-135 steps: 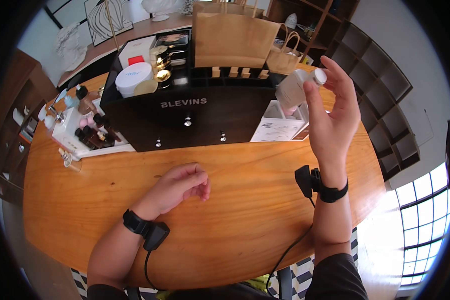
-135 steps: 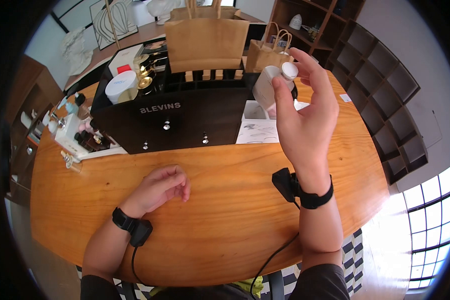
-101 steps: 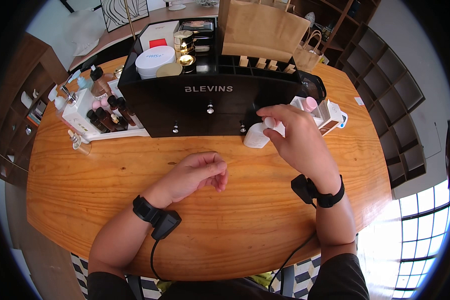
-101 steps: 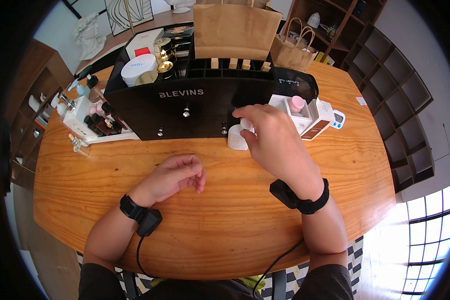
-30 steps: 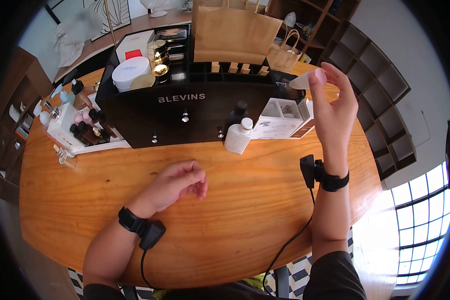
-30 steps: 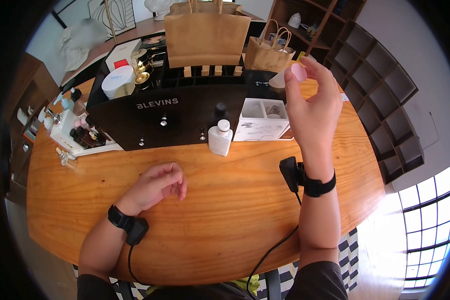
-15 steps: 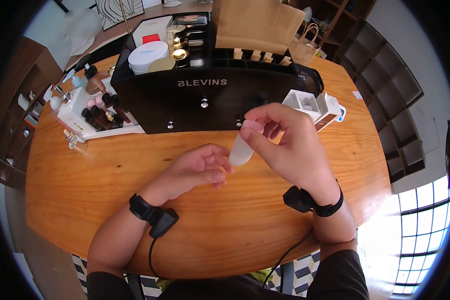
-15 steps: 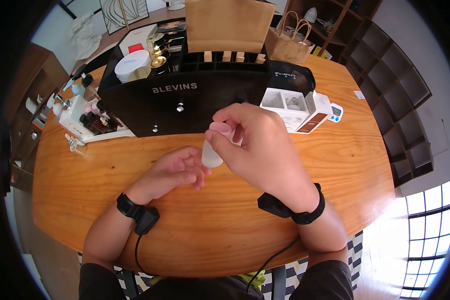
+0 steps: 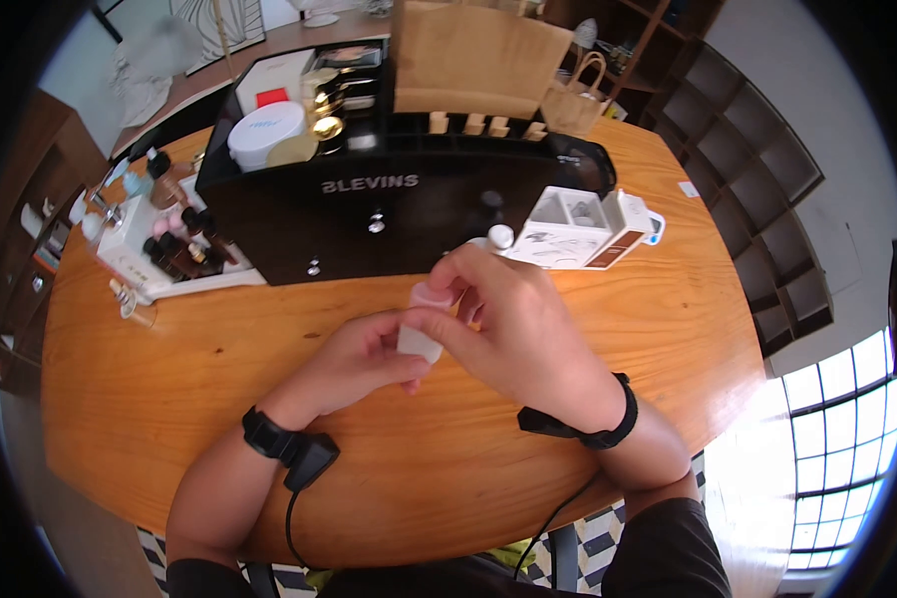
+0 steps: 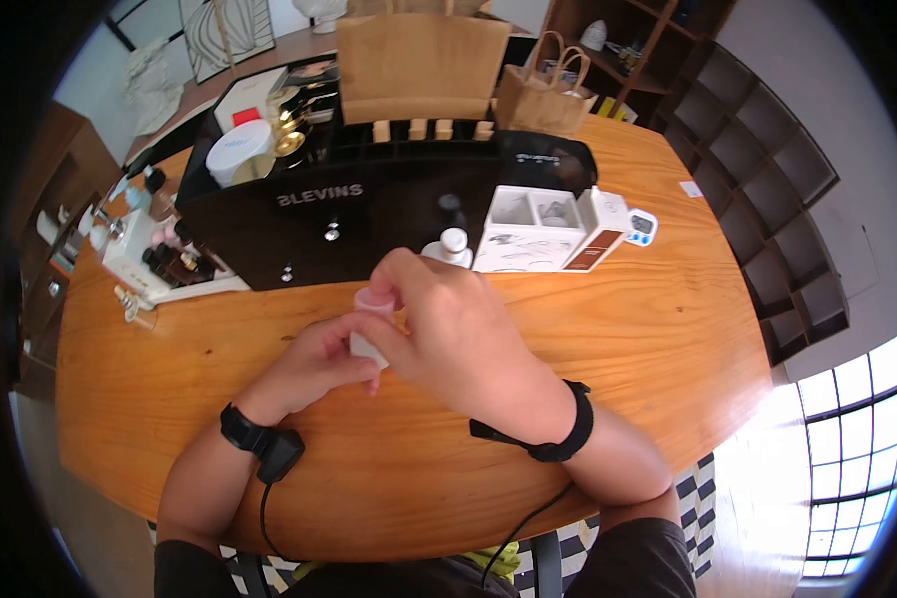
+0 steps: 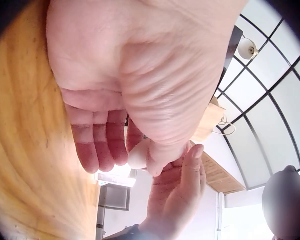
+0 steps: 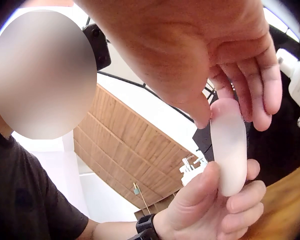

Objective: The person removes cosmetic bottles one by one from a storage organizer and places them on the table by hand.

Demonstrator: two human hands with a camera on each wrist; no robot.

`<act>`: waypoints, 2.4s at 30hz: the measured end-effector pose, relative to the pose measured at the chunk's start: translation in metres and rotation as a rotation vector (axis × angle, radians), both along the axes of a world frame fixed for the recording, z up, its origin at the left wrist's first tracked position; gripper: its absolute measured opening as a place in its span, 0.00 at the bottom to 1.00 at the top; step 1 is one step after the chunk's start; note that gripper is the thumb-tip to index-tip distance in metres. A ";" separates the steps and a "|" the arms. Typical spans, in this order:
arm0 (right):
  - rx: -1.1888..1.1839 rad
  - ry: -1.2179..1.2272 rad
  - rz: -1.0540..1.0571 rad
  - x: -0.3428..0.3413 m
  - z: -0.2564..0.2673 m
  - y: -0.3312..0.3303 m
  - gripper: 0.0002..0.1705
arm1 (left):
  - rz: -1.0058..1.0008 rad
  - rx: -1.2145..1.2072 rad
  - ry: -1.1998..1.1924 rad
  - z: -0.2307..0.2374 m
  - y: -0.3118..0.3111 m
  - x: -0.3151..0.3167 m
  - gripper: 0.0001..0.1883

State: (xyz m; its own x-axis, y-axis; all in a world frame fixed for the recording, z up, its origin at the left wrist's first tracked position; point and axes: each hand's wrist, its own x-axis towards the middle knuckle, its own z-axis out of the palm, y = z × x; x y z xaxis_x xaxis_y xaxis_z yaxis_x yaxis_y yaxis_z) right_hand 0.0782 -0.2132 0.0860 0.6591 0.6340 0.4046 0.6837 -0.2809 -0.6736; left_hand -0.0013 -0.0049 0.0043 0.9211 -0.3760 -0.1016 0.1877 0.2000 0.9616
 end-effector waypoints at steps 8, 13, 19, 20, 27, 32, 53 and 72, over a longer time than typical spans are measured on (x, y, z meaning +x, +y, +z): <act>0.024 -0.450 -0.445 0.069 0.037 -0.055 0.03 | 0.035 0.031 0.062 -0.001 0.002 -0.001 0.15; -0.297 -0.509 -0.584 0.102 0.025 -0.088 0.08 | 0.008 -0.005 0.071 -0.003 0.004 -0.001 0.16; -0.530 -0.559 -0.623 0.109 0.016 -0.091 0.09 | -0.028 0.002 0.039 -0.005 0.002 -0.001 0.17; -0.525 -0.541 -0.606 0.110 0.013 -0.091 0.09 | -0.028 0.025 0.027 -0.005 0.003 -0.003 0.18; -0.557 -0.551 -0.623 0.117 0.006 -0.092 0.09 | -0.074 -0.018 0.008 -0.007 0.004 -0.001 0.18; -0.564 -0.443 -0.607 0.124 0.004 -0.095 0.10 | -0.055 -0.025 0.028 -0.004 0.003 -0.001 0.18; -0.432 -0.138 -0.545 0.152 -0.002 -0.106 0.13 | -0.027 0.071 0.027 -0.002 -0.003 -0.002 0.18; -0.415 -0.212 -0.646 0.137 0.003 -0.091 0.13 | -0.013 0.092 0.043 -0.004 -0.004 -0.002 0.18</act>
